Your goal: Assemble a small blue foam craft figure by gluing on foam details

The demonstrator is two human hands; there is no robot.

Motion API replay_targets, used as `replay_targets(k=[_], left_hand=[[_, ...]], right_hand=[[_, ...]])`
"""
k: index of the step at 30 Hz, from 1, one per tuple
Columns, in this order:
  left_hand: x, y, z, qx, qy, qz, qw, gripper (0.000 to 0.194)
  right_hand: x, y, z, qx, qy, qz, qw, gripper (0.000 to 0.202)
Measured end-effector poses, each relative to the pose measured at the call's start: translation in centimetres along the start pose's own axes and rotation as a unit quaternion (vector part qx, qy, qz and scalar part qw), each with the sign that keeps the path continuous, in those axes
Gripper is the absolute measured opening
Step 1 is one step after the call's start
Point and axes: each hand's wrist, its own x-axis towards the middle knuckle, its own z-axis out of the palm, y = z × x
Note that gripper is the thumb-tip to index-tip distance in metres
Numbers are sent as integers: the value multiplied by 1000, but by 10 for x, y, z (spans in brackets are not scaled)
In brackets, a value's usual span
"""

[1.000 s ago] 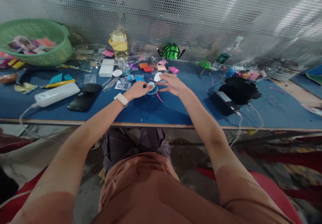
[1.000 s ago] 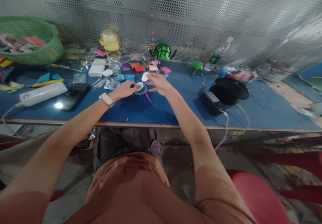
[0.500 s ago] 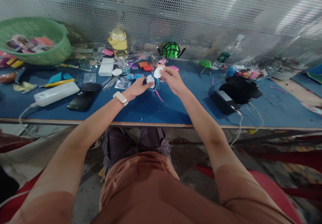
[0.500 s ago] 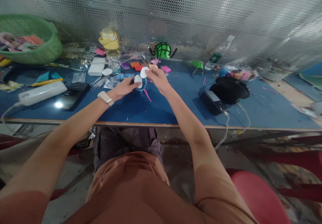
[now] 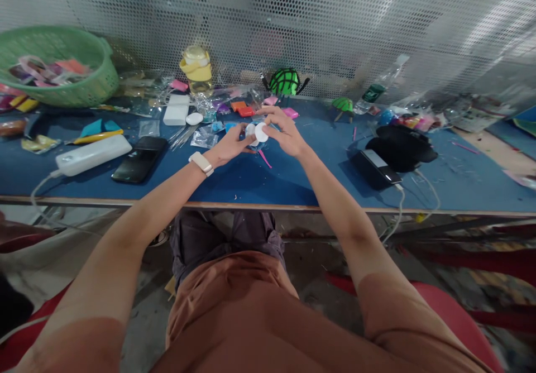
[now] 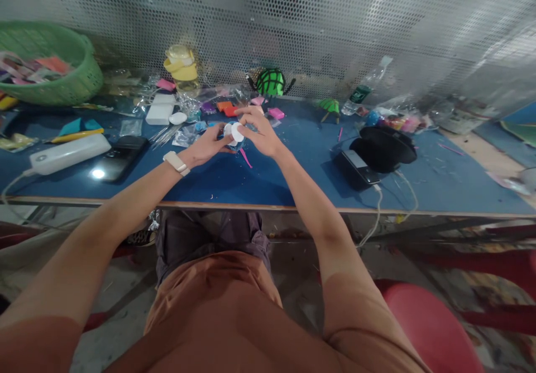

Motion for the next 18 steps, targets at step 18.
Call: replay_targets(k=[18], left_hand=[[-2,7,3,-66,-33,-27,997,33]], right_hand=[[-4,2,5,-119,27,-42,992,51]])
